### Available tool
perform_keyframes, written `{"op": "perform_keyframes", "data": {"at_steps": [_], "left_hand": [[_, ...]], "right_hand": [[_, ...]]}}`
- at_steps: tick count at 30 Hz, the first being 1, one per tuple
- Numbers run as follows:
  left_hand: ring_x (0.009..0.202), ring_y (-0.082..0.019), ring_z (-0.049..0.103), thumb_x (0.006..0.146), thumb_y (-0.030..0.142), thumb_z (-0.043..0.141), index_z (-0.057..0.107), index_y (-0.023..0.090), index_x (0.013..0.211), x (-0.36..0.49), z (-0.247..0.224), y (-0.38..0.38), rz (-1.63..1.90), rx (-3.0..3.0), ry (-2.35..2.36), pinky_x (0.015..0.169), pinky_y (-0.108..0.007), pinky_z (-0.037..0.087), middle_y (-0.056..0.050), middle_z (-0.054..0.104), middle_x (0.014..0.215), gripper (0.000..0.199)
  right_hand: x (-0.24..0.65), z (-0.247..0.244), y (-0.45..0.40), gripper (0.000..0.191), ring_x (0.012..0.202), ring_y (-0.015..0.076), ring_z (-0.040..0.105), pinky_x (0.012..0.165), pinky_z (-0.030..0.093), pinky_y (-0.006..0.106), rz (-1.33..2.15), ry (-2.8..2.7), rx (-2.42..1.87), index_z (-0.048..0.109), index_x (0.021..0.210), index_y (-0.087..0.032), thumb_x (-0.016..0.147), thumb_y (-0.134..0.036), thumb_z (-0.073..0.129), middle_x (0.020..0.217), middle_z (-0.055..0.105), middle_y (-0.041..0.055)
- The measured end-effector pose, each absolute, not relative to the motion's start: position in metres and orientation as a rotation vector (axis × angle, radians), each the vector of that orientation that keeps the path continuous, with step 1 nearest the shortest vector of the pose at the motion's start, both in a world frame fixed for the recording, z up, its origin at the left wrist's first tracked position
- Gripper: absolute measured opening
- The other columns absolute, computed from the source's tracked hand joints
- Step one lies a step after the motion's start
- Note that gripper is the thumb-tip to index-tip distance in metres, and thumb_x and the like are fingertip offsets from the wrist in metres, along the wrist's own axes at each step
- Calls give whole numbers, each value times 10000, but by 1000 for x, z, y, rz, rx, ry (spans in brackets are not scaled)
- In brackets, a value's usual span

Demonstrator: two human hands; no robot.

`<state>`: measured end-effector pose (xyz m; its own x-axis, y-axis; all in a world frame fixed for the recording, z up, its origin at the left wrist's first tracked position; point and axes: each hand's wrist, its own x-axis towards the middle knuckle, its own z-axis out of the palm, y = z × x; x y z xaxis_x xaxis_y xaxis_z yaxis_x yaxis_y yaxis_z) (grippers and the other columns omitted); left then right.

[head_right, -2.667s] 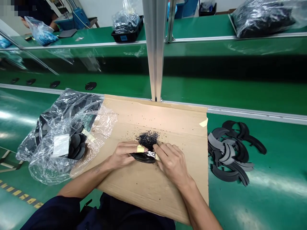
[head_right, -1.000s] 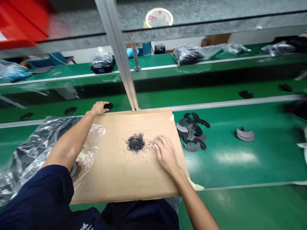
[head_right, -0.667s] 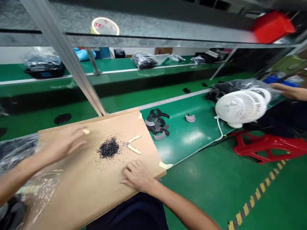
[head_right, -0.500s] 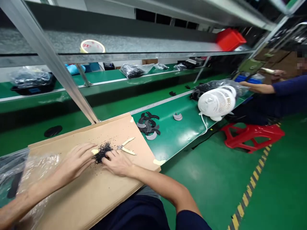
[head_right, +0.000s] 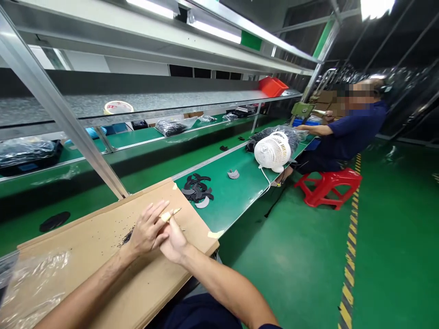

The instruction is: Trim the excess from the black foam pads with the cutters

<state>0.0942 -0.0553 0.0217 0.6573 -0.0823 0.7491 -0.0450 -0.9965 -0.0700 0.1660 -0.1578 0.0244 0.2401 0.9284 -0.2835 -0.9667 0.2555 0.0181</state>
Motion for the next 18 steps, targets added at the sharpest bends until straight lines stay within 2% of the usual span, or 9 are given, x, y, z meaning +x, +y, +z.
{"op": "perform_keyframes", "data": {"at_steps": [3,5,7,11,14,16,18], "left_hand": [[1376,-327,475,1057,393,343,555,121,1362,88,13,-33,-1236,-2806,-105,1153,-508,340,-220,514,1470,460],[1324,-324,519,1037,319,407,559,125,1339,80,3,-28,-1209,-2824,-216,1104,-496,394,-218,545,1436,389],[1300,-317,536,1023,274,434,554,130,1330,72,-8,-34,-1179,-2858,-215,1067,-478,435,-211,567,1410,360],[1358,-315,489,1036,361,405,503,137,1401,66,-24,-58,-1014,-2955,49,1120,-496,408,-197,534,1453,439],[1364,-326,479,1048,377,364,476,127,1418,65,-31,-54,-1002,-2971,0,1101,-516,424,-214,499,1480,460],[1357,-340,481,1041,333,397,478,133,1406,63,-33,-44,-1049,-2972,-185,1056,-529,457,-219,503,1470,424],[1355,-347,485,1025,292,439,505,158,1376,59,-33,-37,-1037,-3020,-319,1031,-536,482,-203,519,1457,381]], "right_hand": [[185,24,-185,303,1144,182,674,1106,450,389,1388,-24,-429,748,1096,-147,999,-376,575,1111,752,103],[190,18,-194,394,1239,200,623,1170,372,386,1366,-150,-561,722,1174,-160,996,-474,565,1288,680,129],[189,10,-191,473,1303,198,575,1194,333,378,1300,-243,-663,699,1205,-195,1009,-567,482,1377,626,107],[174,4,-170,638,1307,253,571,1084,463,477,1256,-417,-774,671,1218,-255,992,-718,293,1319,660,80],[171,10,-170,693,1267,273,608,1028,506,505,1271,-534,-836,656,1269,-263,995,-728,221,1282,685,93],[180,15,-183,646,1265,256,615,1053,495,474,1162,-657,-1015,638,1313,-263,1011,-692,262,1323,669,101],[198,18,-200,564,1210,268,649,1020,521,455,968,-768,-1264,661,1283,-248,990,-663,415,1314,674,118]]}}
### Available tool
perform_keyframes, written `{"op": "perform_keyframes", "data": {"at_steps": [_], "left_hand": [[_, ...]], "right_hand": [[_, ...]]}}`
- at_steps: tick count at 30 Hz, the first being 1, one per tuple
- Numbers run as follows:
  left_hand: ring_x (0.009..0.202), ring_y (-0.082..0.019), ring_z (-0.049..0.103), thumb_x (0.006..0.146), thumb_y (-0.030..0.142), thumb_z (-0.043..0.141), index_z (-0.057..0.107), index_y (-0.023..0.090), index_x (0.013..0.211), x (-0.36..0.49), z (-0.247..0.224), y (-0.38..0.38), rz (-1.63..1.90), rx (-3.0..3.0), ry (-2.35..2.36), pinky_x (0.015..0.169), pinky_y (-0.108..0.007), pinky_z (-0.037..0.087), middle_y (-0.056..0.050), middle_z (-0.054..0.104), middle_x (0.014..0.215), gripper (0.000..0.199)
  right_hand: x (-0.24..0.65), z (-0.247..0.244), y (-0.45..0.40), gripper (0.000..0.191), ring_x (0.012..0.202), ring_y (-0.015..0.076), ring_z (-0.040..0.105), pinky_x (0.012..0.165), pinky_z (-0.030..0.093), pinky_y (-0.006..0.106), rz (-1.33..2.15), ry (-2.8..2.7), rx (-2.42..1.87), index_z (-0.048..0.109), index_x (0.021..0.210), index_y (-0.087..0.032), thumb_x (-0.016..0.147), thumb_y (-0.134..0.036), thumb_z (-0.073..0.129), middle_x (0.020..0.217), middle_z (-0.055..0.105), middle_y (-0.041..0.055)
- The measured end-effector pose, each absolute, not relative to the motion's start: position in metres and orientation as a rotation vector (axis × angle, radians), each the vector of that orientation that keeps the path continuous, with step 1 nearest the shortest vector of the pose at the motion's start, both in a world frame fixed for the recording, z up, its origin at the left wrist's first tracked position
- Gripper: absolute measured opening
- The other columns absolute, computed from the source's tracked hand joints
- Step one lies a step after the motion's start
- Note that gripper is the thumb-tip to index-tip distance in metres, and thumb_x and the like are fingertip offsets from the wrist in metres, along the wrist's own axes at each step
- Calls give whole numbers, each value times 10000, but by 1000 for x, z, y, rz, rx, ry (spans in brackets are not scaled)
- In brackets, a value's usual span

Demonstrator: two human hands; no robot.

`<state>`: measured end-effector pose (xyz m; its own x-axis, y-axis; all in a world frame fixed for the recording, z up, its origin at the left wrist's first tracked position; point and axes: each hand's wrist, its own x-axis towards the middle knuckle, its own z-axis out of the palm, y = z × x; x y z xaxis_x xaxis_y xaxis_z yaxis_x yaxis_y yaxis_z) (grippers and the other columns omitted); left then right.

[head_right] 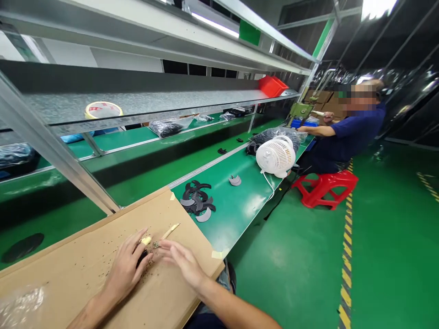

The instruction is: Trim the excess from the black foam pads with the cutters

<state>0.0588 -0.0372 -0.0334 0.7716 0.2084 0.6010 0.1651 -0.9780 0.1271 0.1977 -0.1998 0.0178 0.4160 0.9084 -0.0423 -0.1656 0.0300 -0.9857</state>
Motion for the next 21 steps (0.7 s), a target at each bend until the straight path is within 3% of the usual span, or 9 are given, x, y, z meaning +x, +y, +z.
{"op": "perform_keyframes", "data": {"at_steps": [4,13,18,21], "left_hand": [[1332,-324,520,1002,251,477,567,209,1306,58,-27,-54,708,2793,168,1071,-538,491,-148,549,1439,319],[1353,-322,518,908,149,556,603,230,1225,55,18,-145,48,2433,68,1131,-556,474,-126,551,1431,331],[1343,-306,531,922,179,538,584,243,1287,71,29,-167,-87,2346,159,1128,-532,486,-125,562,1428,373],[1330,-285,545,942,200,515,585,217,1292,117,31,-176,-234,2428,221,1135,-496,483,-132,571,1421,357]], "right_hand": [[239,21,-224,471,1104,273,669,1040,498,462,701,-682,-1557,708,1149,-239,896,-627,625,1192,712,107],[227,60,-335,459,1084,323,664,977,528,481,348,-136,-2042,724,1024,-216,797,-601,617,1157,723,138],[240,40,-424,310,829,371,714,822,574,523,386,189,-2137,679,649,-269,636,-576,635,796,747,109],[256,11,-483,279,706,361,707,668,582,487,473,318,-2120,633,546,-296,661,-551,639,606,676,71]]}}
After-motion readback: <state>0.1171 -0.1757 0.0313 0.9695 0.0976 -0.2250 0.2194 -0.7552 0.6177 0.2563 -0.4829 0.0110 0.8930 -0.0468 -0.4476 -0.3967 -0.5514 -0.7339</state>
